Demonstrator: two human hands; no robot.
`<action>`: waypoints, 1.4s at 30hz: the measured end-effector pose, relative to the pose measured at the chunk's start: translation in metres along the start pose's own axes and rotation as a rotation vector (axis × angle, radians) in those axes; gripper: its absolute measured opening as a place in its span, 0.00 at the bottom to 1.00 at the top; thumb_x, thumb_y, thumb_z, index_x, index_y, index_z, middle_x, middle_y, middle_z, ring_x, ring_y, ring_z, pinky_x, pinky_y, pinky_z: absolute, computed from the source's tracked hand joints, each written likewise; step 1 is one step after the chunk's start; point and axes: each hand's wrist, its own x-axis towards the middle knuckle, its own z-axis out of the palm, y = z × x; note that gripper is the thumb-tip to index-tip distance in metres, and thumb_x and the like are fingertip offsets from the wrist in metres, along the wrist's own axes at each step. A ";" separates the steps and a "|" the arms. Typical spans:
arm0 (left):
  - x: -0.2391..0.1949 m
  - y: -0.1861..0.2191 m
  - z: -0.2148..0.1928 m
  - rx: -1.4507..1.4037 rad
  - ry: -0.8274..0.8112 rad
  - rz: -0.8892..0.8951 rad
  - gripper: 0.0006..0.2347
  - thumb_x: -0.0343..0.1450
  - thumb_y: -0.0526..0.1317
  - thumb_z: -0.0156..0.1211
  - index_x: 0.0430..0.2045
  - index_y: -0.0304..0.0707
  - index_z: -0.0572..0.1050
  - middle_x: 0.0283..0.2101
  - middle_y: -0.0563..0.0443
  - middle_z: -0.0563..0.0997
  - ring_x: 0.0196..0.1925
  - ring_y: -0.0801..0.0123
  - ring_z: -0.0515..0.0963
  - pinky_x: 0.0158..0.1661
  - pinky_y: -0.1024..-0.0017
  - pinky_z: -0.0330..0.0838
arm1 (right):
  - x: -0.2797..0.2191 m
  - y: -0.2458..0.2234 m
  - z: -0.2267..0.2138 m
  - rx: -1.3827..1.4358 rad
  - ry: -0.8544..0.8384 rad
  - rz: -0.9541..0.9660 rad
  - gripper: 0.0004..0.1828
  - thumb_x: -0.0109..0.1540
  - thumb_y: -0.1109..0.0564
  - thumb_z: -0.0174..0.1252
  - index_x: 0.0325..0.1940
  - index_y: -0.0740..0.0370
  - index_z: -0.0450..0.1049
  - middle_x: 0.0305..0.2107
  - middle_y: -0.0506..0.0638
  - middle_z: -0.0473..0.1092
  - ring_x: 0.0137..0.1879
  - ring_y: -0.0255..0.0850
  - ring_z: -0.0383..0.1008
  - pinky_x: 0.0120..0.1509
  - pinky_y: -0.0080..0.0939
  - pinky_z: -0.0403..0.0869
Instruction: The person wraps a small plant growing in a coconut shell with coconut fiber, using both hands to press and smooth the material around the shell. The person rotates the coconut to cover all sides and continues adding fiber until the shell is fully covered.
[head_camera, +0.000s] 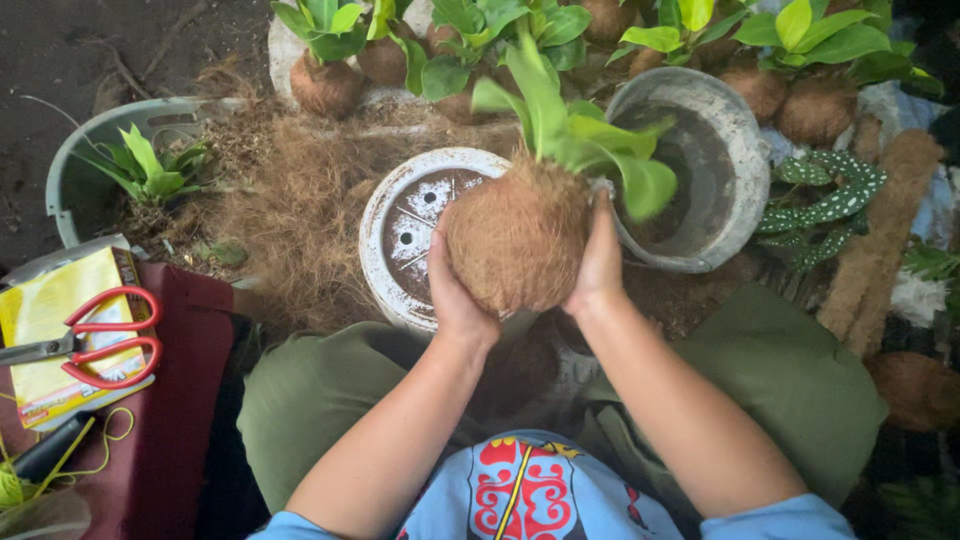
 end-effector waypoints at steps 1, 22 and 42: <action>-0.004 0.003 0.006 0.023 0.002 -0.018 0.26 0.75 0.57 0.35 0.66 0.46 0.62 0.66 0.47 0.71 0.69 0.55 0.71 0.67 0.53 0.65 | 0.002 -0.002 0.000 -0.027 0.007 -0.005 0.39 0.68 0.32 0.42 0.73 0.61 0.58 0.67 0.57 0.64 0.71 0.49 0.66 0.74 0.53 0.68; 0.014 0.005 -0.019 -0.115 0.059 0.059 0.23 0.77 0.53 0.34 0.54 0.34 0.71 0.57 0.38 0.78 0.61 0.48 0.77 0.62 0.50 0.71 | -0.011 0.017 -0.015 -0.046 0.033 0.093 0.37 0.67 0.34 0.46 0.71 0.60 0.63 0.65 0.54 0.67 0.69 0.48 0.69 0.70 0.55 0.70; -0.013 0.003 -0.002 -0.211 -0.002 -0.185 0.34 0.73 0.64 0.35 0.65 0.37 0.67 0.65 0.38 0.74 0.66 0.47 0.74 0.66 0.48 0.64 | -0.016 0.009 -0.025 -0.339 -0.092 -0.238 0.32 0.67 0.41 0.58 0.66 0.67 0.68 0.56 0.54 0.71 0.58 0.42 0.73 0.62 0.48 0.74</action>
